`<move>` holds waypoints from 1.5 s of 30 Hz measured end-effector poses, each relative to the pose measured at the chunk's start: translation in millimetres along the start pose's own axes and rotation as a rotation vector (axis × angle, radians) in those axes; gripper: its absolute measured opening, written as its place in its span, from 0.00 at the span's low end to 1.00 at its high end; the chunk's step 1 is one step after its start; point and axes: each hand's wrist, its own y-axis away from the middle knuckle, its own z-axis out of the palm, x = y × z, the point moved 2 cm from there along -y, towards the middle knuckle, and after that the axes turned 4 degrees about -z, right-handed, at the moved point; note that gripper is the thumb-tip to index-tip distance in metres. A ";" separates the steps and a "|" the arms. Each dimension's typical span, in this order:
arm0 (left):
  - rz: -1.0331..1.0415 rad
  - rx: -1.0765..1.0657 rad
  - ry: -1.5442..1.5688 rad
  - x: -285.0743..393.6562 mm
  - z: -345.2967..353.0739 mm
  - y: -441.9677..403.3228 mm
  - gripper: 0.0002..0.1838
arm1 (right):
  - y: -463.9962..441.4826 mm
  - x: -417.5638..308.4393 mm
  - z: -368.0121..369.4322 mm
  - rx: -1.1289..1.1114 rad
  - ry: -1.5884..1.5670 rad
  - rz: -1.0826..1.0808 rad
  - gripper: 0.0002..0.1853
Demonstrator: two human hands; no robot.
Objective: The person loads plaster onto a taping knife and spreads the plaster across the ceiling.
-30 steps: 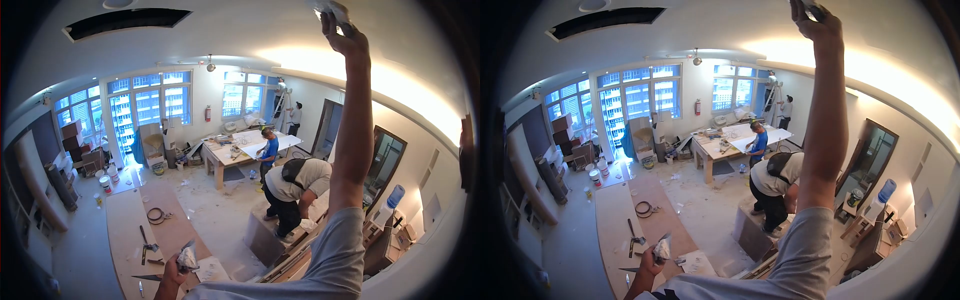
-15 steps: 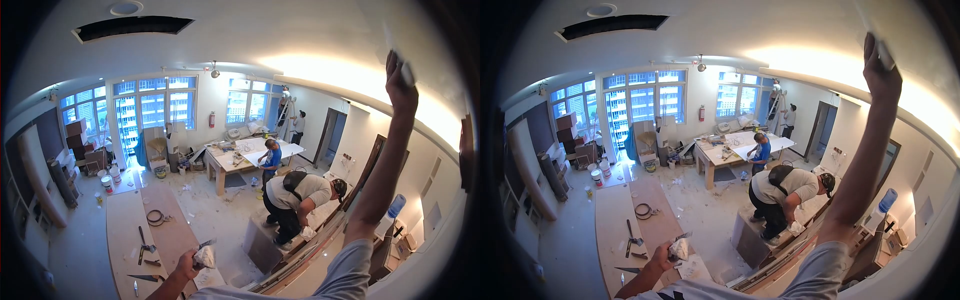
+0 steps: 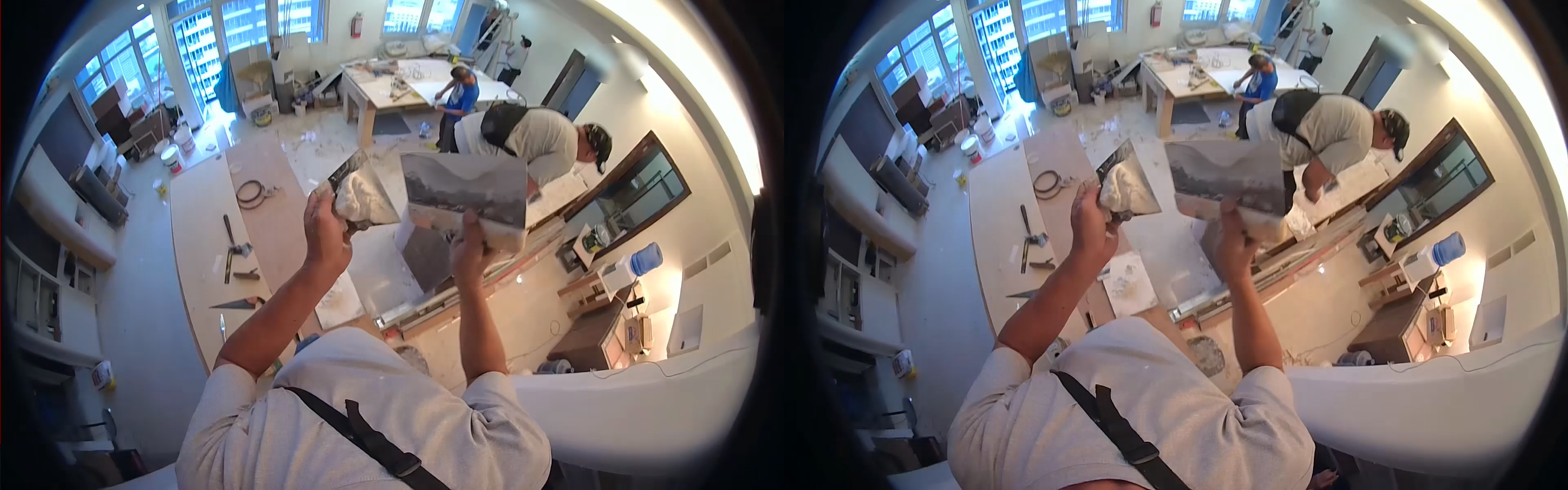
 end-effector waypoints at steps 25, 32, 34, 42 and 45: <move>-0.777 -0.365 0.028 -9.3 -24.3 -16.2 0.11 | -22.1 -57.3 -10.1 -1.398 0.932 -0.766 0.26; -0.791 -0.516 0.054 -9.7 -10.4 -19.0 0.12 | -6.6 -71.4 32.4 -1.700 0.958 -0.816 0.28; -0.777 -0.523 0.081 -9.5 -7.1 -17.5 0.12 | -6.8 -72.3 29.9 -1.727 0.946 -0.763 0.27; -0.697 -0.419 0.058 -16.9 -16.6 -14.8 0.10 | -17.3 -80.6 30.6 -1.669 0.997 -0.753 0.25; -0.633 -0.427 0.009 -12.1 -15.7 -15.1 0.11 | -6.6 -74.4 43.6 -1.668 0.948 -0.804 0.24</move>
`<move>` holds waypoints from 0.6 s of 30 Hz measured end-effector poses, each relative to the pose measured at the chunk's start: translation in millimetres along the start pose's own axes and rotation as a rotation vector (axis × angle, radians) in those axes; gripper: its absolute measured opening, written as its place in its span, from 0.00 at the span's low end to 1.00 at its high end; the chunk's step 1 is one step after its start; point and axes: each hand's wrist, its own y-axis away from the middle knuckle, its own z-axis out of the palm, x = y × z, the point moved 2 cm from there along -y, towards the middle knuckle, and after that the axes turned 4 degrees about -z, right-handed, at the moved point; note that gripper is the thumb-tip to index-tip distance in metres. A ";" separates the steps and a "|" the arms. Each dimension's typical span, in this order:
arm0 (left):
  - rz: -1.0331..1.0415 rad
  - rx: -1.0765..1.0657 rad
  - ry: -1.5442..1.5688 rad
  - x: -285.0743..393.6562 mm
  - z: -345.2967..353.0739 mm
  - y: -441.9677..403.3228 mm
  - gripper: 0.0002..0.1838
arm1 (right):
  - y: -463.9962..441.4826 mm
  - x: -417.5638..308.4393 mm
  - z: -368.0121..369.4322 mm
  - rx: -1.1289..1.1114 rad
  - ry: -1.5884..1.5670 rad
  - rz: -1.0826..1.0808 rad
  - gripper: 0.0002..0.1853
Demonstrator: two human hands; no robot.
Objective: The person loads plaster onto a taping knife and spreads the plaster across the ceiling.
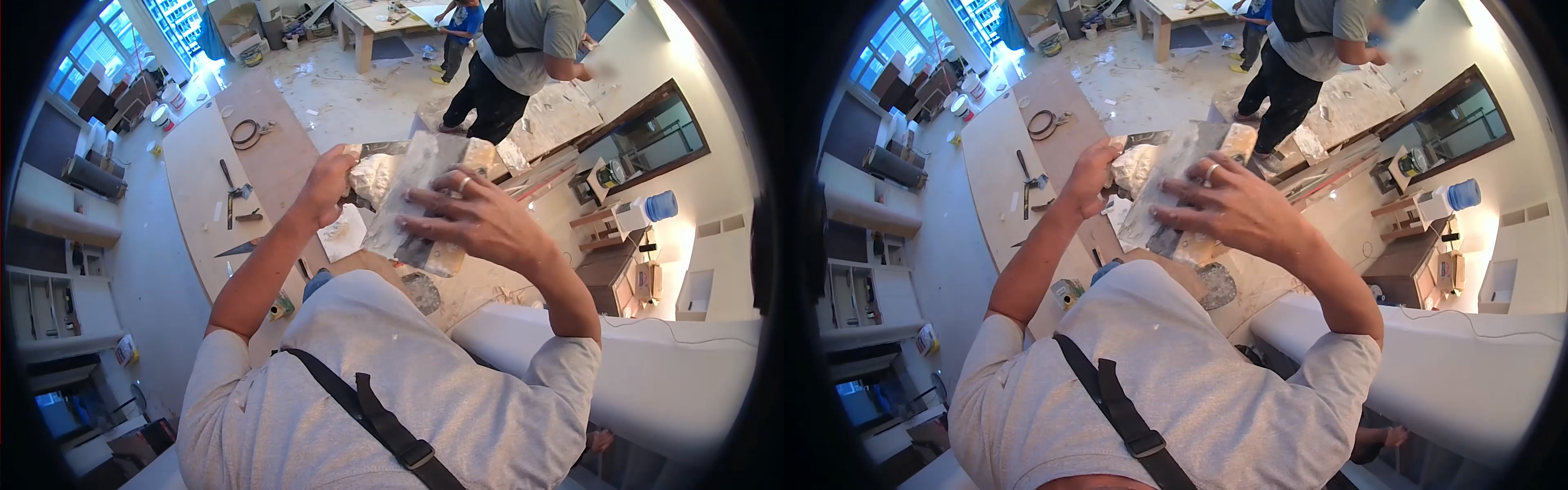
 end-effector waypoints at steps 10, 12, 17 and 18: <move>0.091 0.132 0.193 -8.2 -10.0 -3.6 0.10 | 11.1 21.9 6.5 -0.028 -0.172 0.047 0.24; 0.104 0.133 0.280 -2.0 -38.3 -8.4 0.09 | 18.6 42.5 5.6 0.147 -0.338 0.085 0.24; 0.045 0.248 0.362 -6.0 -65.2 16.9 0.08 | 34.0 98.2 78.8 0.938 -1.270 0.669 0.18; 0.026 0.276 0.347 -11.8 -68.4 22.4 0.08 | 23.5 105.9 91.1 1.096 -1.418 0.716 0.18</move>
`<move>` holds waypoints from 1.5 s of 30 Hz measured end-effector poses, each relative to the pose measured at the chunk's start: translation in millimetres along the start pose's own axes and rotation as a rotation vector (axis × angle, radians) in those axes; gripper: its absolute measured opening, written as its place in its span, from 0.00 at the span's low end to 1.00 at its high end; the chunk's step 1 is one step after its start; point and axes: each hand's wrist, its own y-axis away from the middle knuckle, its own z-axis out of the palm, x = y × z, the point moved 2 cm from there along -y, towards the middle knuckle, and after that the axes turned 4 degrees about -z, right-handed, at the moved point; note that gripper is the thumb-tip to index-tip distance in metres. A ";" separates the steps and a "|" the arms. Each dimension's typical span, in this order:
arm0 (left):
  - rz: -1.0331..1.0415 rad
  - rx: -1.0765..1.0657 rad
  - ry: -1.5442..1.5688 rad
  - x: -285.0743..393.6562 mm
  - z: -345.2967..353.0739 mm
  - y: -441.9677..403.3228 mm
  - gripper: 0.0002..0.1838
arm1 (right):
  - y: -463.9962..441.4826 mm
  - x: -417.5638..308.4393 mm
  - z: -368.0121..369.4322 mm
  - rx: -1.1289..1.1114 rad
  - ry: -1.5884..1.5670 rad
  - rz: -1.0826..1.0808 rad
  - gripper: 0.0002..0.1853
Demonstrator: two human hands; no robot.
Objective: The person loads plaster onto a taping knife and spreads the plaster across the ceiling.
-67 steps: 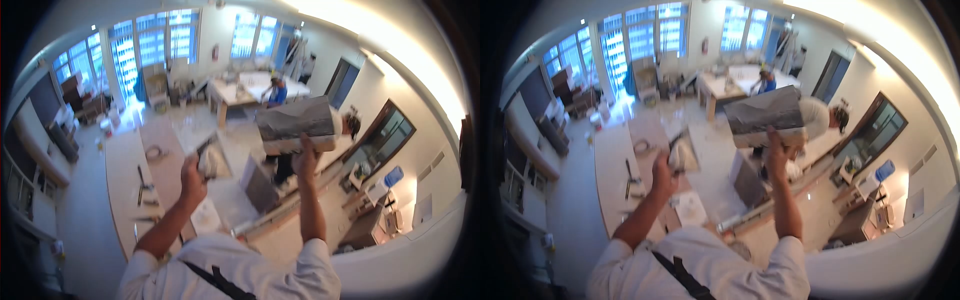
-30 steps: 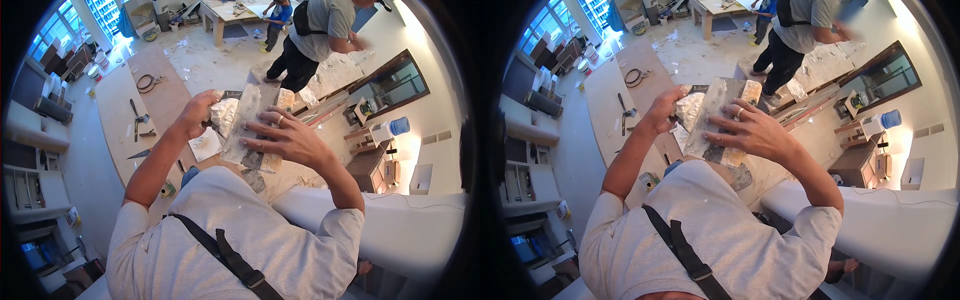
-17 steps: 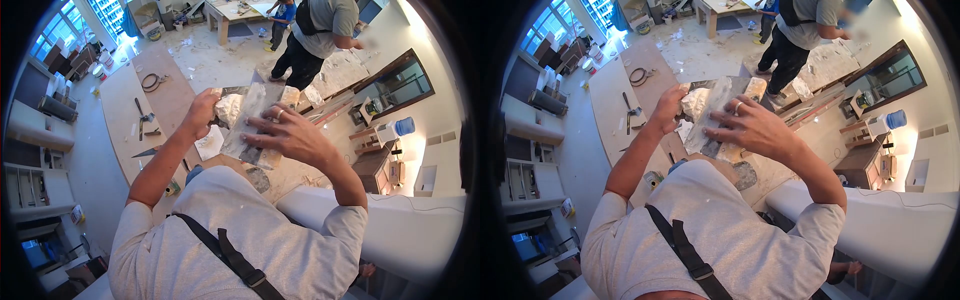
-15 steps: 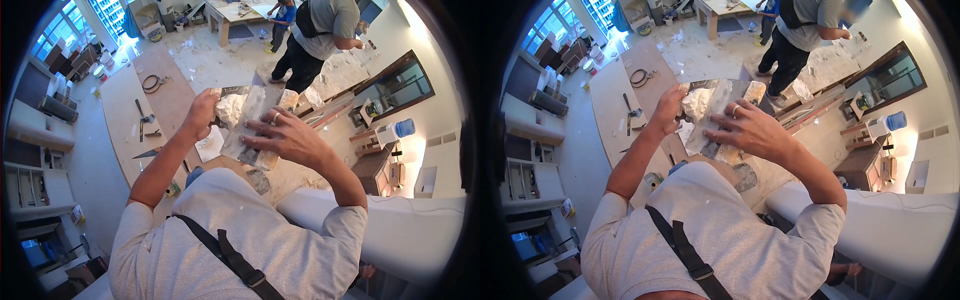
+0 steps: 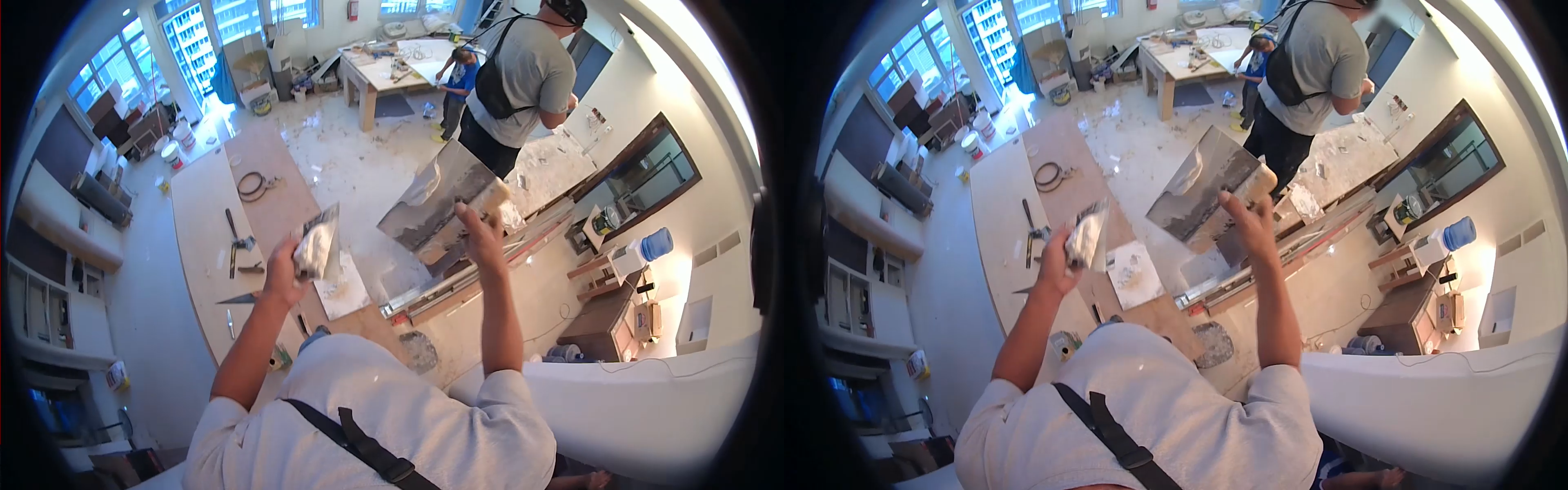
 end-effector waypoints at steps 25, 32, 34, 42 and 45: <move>0.133 0.201 0.340 -6.3 -211.6 45.9 0.12 | -418.9 -329.8 247.9 0.078 -1.140 -0.515 0.25; 0.184 0.392 0.298 29.2 -190.7 69.3 0.12 | -471.5 -382.3 274.2 0.050 -1.048 -0.498 0.19; 0.202 0.348 0.276 32.5 -192.6 69.9 0.12 | -501.9 -402.2 257.2 -0.040 -0.940 -0.557 0.23; 0.126 0.319 0.368 39.4 -191.5 51.9 0.12 | -411.5 -406.3 181.6 -0.216 -0.879 -0.723 0.24; 0.131 0.125 0.230 43.0 -186.6 52.1 0.13 | -451.3 -378.2 202.3 -0.058 -0.830 -0.681 0.22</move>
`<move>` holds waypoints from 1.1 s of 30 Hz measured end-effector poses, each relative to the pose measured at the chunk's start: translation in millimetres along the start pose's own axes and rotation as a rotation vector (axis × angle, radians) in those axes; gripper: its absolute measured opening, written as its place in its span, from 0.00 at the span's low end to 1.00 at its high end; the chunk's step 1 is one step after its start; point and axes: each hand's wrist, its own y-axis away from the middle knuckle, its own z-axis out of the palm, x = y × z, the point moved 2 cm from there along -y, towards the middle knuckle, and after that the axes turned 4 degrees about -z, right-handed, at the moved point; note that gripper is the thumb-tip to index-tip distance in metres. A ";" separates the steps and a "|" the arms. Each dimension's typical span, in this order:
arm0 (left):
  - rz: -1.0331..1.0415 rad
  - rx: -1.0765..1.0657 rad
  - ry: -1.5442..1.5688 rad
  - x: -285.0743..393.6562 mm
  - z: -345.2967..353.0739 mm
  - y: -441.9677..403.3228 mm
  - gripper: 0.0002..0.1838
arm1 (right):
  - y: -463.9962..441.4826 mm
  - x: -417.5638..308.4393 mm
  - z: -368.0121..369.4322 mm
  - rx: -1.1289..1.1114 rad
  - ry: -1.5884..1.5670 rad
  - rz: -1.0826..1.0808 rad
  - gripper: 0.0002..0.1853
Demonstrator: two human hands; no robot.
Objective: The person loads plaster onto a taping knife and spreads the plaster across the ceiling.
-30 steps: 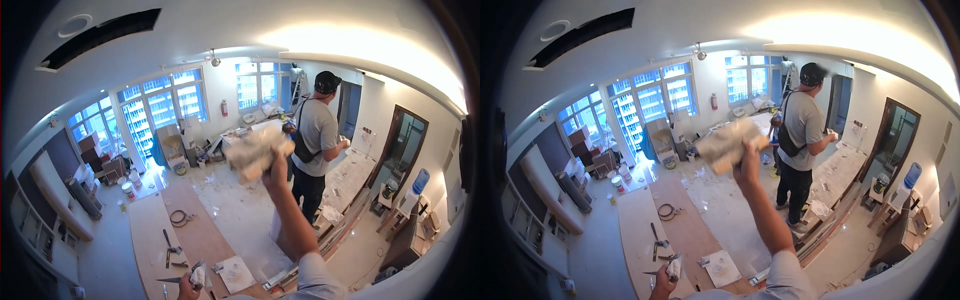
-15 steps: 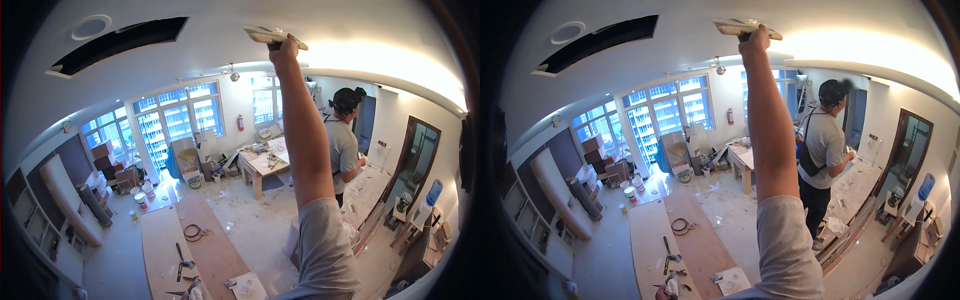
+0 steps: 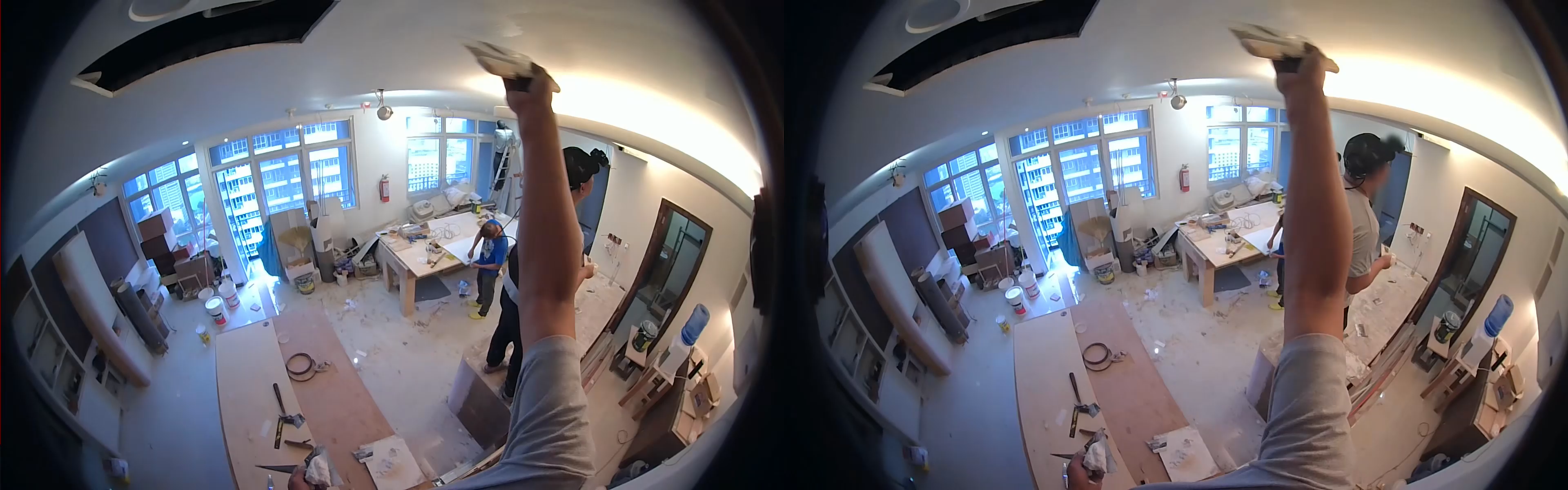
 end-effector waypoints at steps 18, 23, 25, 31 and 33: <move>0.081 0.134 0.024 -4.7 21.6 35.9 0.11 | -13.6 -39.9 41.7 0.030 -0.222 0.156 0.20; 0.020 0.030 0.000 -22.5 41.7 43.9 0.10 | 10.5 -135.4 65.3 -0.053 -0.267 0.214 0.19; 0.014 -0.010 -0.034 -33.5 42.5 42.0 0.09 | 19.0 -175.6 73.0 -0.020 -0.243 0.241 0.19; -0.012 -0.142 -0.095 -72.2 47.1 16.1 0.12 | 30.4 -314.3 88.8 0.113 -0.162 0.351 0.24; -0.075 -0.154 -0.098 -84.9 50.7 8.0 0.12 | 51.3 -357.3 100.6 0.085 -0.267 0.448 0.27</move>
